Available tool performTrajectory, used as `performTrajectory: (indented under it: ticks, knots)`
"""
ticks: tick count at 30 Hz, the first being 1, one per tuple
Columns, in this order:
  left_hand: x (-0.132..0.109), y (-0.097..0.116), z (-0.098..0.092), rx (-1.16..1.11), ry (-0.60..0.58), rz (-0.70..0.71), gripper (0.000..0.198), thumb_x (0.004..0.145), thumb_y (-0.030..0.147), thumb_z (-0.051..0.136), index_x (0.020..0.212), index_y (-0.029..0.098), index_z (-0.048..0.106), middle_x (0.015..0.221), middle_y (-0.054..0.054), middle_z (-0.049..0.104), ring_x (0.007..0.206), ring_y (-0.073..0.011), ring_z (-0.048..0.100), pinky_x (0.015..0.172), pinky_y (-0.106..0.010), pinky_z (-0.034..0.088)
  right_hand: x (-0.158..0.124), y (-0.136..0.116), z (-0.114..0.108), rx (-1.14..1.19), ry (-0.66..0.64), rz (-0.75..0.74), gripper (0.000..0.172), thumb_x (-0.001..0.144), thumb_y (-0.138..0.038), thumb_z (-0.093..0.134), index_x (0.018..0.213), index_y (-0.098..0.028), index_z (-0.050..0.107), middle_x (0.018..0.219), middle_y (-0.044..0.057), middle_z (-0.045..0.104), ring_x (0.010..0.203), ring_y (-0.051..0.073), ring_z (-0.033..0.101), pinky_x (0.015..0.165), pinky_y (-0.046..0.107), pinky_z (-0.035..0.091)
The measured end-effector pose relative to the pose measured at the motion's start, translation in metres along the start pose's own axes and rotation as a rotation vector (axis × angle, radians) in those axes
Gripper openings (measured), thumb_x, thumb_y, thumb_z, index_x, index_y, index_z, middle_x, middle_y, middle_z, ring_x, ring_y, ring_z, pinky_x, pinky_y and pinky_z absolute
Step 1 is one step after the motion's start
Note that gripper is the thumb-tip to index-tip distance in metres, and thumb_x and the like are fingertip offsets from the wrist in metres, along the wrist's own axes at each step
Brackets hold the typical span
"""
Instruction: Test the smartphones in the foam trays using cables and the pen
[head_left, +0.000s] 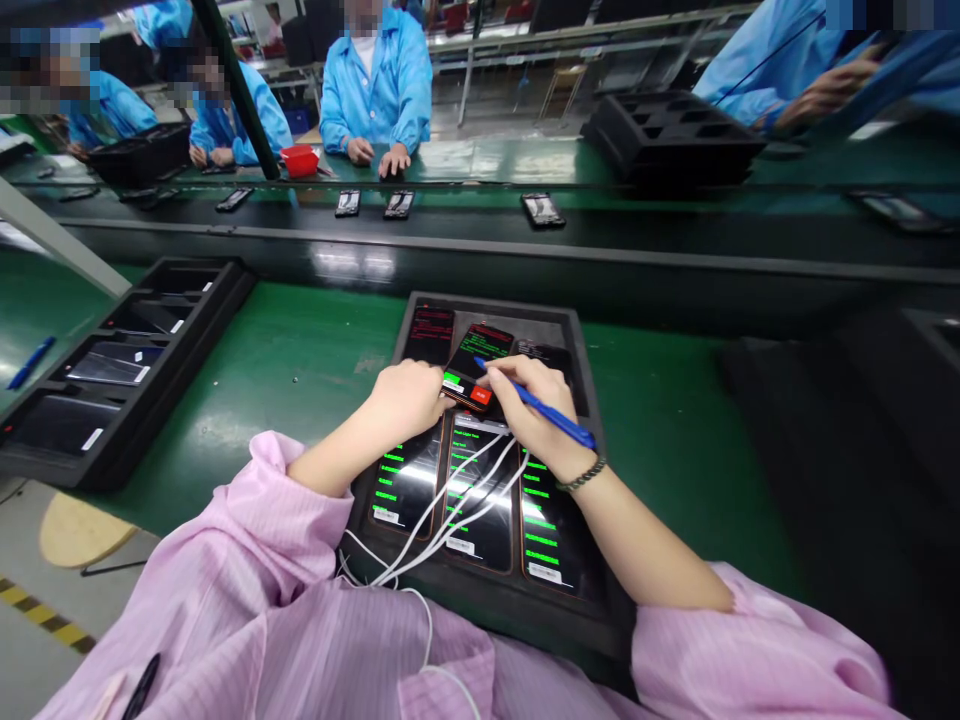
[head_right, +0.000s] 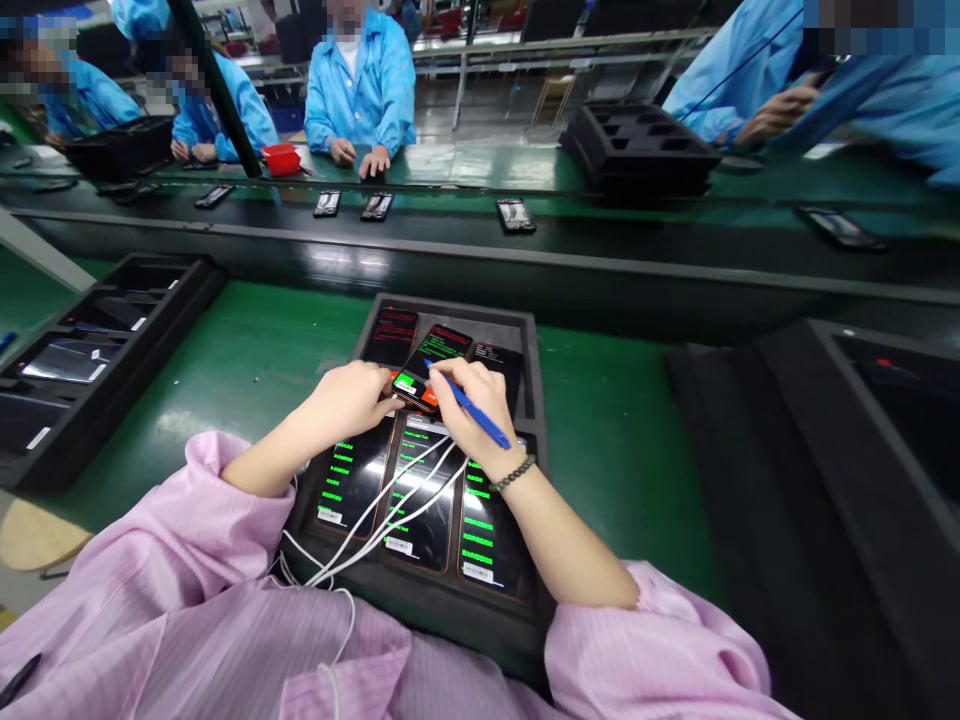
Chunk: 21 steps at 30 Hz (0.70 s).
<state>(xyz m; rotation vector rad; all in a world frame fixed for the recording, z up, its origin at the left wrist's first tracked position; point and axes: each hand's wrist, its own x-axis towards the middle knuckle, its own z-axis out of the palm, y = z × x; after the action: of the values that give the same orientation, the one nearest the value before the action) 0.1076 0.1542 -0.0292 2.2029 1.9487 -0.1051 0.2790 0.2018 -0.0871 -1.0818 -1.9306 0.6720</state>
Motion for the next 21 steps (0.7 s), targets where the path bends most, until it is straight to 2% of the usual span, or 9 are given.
performTrajectory:
  ticks: [3,6,9,11,13,17,21]
  knots:
    - [-0.001,-0.005,0.001,0.055,0.064,0.069,0.042,0.09,0.044,0.063,0.123,0.019,0.066,0.109,-0.014,0.061,0.109,-0.0307,0.056,0.089,-0.039,0.049,0.0,0.001,0.0,-0.156,0.022,-0.094,0.03,0.095,-0.043,0.045,0.091,-0.027,0.069,0.088,0.002,0.077,0.087,0.024,0.065,0.091,0.045,0.036]
    - [-0.003,-0.008,-0.001,0.061,0.013,0.095,0.048,0.087,0.051,0.064,0.124,0.02,0.067,0.114,-0.014,0.056,0.111,-0.0316,0.052,0.09,-0.04,0.047,-0.002,0.001,-0.002,-0.126,0.082,-0.093,0.035,0.096,-0.044,0.041,0.086,-0.026,0.069,0.077,0.002,0.076,0.081,0.023,0.065,0.088,0.043,0.038]
    - [-0.005,-0.009,-0.008,0.022,0.07,0.112,0.056,0.087,0.049,0.065,0.135,0.02,0.059,0.121,-0.015,0.052,0.111,-0.0307,0.049,0.092,-0.041,0.045,-0.005,-0.001,-0.003,0.004,0.142,-0.03,0.025,0.093,-0.042,0.047,0.085,-0.025,0.064,0.062,-0.001,0.069,0.069,0.021,0.064,0.084,0.04,0.042]
    - [-0.006,-0.011,-0.012,-0.001,0.124,0.101,0.06,0.088,0.046,0.066,0.14,0.02,0.054,0.124,-0.015,0.05,0.112,-0.0305,0.048,0.093,-0.041,0.044,-0.005,-0.001,-0.002,0.053,0.158,0.006,0.017,0.089,-0.038,0.052,0.088,-0.025,0.063,0.059,-0.002,0.067,0.066,0.021,0.064,0.084,0.04,0.043]
    - [-0.005,-0.013,-0.014,-0.012,0.136,0.09,0.061,0.087,0.045,0.067,0.141,0.02,0.052,0.124,-0.015,0.049,0.112,-0.0304,0.048,0.094,-0.041,0.044,-0.005,0.001,-0.001,0.004,0.146,0.005,0.017,0.089,-0.037,0.053,0.091,-0.026,0.065,0.066,0.0,0.072,0.074,0.023,0.065,0.088,0.043,0.04]
    - [-0.003,-0.016,-0.01,-0.006,0.108,0.082,0.06,0.088,0.044,0.066,0.139,0.017,0.052,0.122,-0.015,0.051,0.111,-0.0302,0.049,0.093,-0.042,0.045,0.001,0.009,0.001,-0.246,0.121,-0.037,0.03,0.095,-0.039,0.045,0.092,-0.027,0.073,0.086,0.005,0.076,0.091,0.026,0.06,0.093,0.05,0.028]
    - [-0.005,-0.016,-0.007,0.009,0.078,0.086,0.058,0.089,0.044,0.065,0.138,0.015,0.053,0.123,-0.016,0.052,0.113,-0.0309,0.049,0.095,-0.044,0.044,0.006,0.017,-0.001,-0.353,0.041,-0.087,0.035,0.098,-0.039,0.042,0.088,-0.027,0.074,0.088,0.005,0.075,0.096,0.026,0.057,0.092,0.051,0.023]
